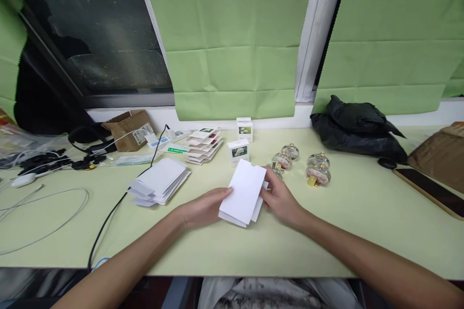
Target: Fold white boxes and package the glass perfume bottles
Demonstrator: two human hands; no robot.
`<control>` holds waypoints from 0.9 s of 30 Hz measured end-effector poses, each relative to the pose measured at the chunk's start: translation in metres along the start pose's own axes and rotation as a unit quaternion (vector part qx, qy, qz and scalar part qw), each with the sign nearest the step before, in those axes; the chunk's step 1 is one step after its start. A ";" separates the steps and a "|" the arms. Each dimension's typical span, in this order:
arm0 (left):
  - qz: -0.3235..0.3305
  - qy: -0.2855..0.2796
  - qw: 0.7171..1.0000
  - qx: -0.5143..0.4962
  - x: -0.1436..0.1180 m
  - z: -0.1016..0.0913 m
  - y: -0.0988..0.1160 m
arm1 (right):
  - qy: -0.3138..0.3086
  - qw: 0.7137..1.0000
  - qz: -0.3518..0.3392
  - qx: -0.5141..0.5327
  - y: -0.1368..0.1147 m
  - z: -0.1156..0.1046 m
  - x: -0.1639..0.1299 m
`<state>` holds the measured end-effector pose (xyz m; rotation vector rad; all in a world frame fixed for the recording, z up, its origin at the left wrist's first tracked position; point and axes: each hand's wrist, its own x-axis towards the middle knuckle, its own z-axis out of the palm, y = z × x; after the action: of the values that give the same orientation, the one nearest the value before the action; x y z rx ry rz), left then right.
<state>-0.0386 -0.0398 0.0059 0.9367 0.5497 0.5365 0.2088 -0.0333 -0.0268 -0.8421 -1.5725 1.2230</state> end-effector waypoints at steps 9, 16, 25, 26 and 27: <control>0.015 0.040 0.999 0.018 0.001 0.001 -0.001 | 0.028 0.999 -0.034 0.032 -0.003 0.000 0.003; 0.057 0.158 0.973 0.157 0.003 -0.008 0.004 | -0.001 0.995 -0.034 0.092 -0.016 0.000 -0.001; 0.153 0.251 0.839 0.458 -0.025 0.005 0.035 | -0.004 0.994 -0.002 0.108 -0.008 0.003 0.001; 0.172 0.295 0.801 0.491 -0.039 0.001 0.049 | -0.009 0.994 0.004 0.106 -0.008 0.003 0.000; 0.178 0.351 0.753 0.527 -0.054 -0.007 0.065 | -0.012 0.995 0.008 0.102 -0.008 0.003 -0.002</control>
<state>-0.0957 -0.0384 0.0692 1.9646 1.4642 0.9643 0.2063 -0.0380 -0.0196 -0.7126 -1.4337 1.3839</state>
